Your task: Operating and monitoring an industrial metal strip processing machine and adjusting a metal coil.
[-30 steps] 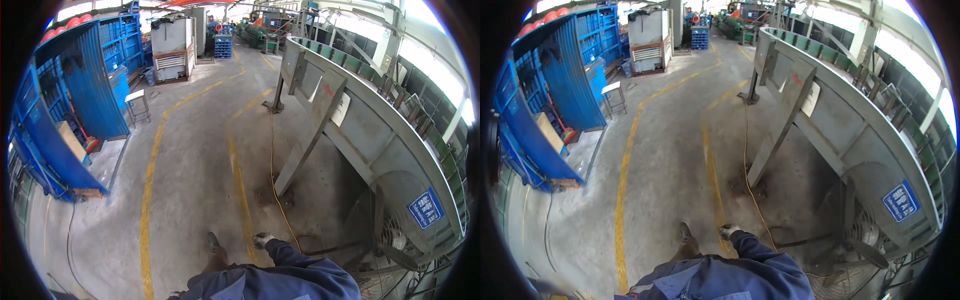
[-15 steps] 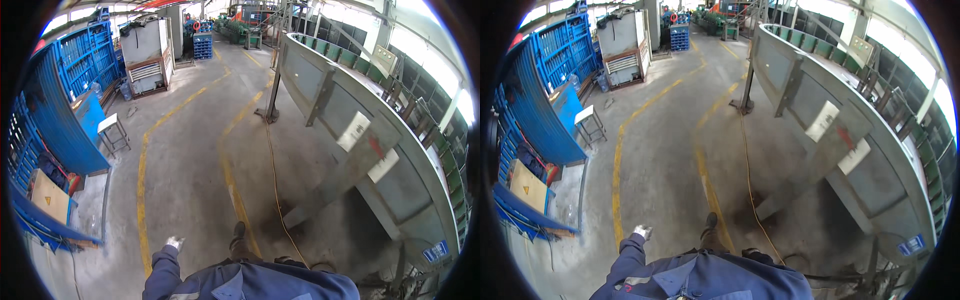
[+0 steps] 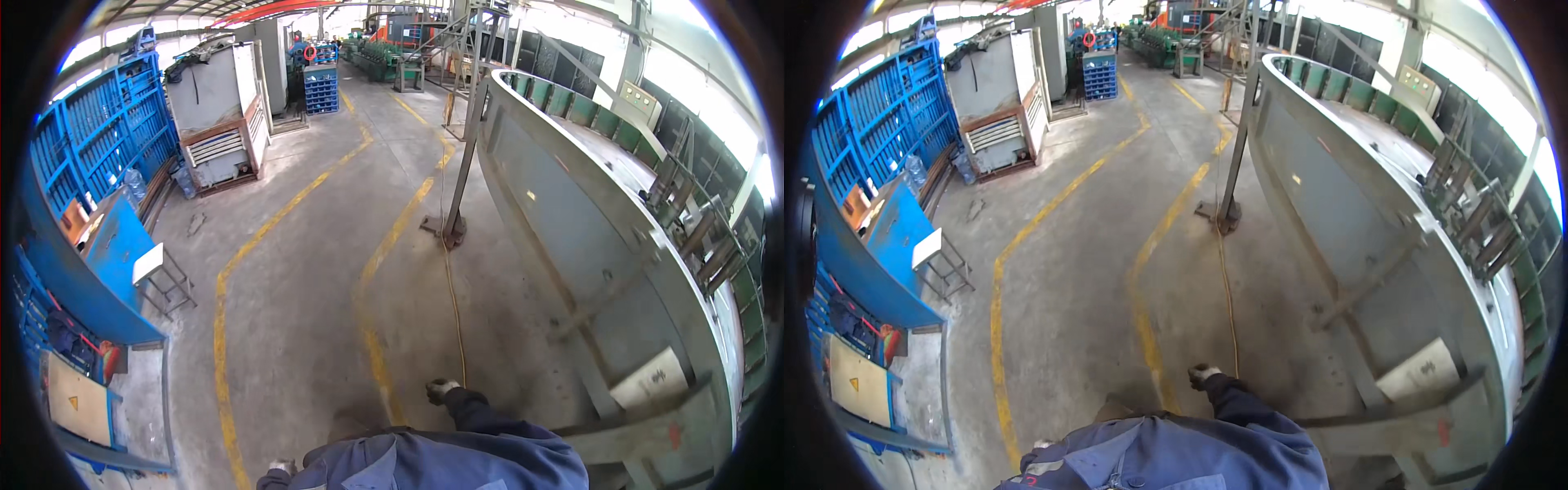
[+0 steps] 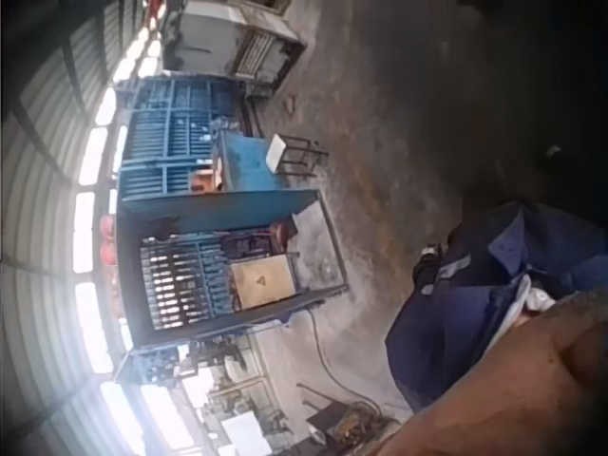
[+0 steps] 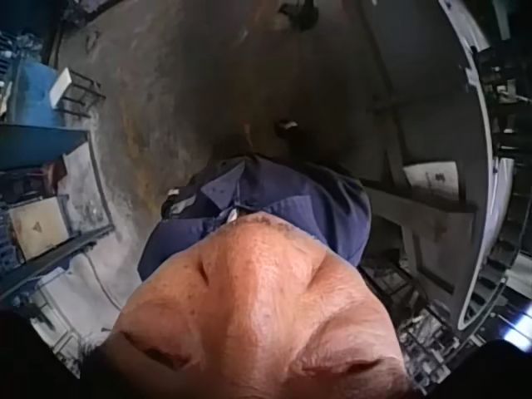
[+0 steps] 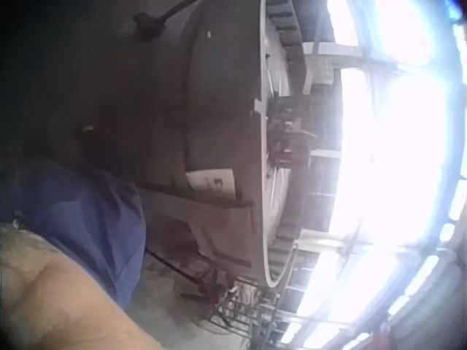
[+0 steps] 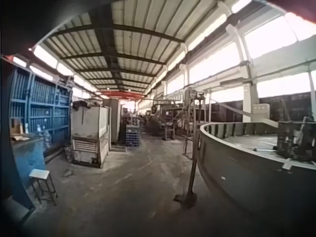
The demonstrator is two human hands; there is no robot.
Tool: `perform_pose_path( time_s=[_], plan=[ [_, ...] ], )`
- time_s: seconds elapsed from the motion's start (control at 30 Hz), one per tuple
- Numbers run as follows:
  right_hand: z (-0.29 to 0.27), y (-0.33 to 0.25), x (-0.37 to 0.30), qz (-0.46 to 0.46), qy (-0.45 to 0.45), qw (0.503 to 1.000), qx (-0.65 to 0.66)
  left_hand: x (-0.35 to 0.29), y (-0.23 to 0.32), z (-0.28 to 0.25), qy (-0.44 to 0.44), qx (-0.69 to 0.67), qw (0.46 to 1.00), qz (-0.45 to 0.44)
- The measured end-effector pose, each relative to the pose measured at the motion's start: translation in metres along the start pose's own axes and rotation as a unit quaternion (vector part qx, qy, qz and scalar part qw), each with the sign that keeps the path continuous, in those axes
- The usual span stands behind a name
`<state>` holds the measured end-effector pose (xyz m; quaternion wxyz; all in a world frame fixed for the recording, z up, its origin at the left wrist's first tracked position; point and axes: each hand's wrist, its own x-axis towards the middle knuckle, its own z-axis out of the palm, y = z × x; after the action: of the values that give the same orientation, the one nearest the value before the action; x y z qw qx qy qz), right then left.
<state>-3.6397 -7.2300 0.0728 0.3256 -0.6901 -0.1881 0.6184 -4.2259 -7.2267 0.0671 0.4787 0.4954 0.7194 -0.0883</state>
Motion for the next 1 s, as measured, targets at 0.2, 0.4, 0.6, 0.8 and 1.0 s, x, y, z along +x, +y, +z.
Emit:
perform_pose_path(
  time_s=[0.2, 0.4, 0.6, 0.8, 1.0],
  plan=[
    [0.021, -0.146, 0.17, -0.054, 0.012, 0.998, 0.006, 0.171, 0.131, -0.067, -0.006, 0.044, 0.999, 0.028],
    [-0.033, -0.188, 0.331, 0.093, 0.02, 0.993, 0.067, 0.41, 0.302, -0.184, 0.045, 0.349, 0.885, 0.306],
    [-0.009, -0.377, 0.34, 0.116, 0.076, 0.982, -0.13, 0.578, 0.552, -0.304, 0.108, 0.007, 0.954, 0.281],
    [-0.101, -0.394, 0.562, 0.049, 0.065, 0.883, -0.462, 0.603, 0.825, -0.394, 0.002, -0.128, 0.965, 0.231],
    [-0.117, -0.637, 0.716, 0.021, 0.151, 0.95, -0.271, 0.745, 0.878, -0.488, 0.071, -0.19, 0.977, 0.067]
  ],
)
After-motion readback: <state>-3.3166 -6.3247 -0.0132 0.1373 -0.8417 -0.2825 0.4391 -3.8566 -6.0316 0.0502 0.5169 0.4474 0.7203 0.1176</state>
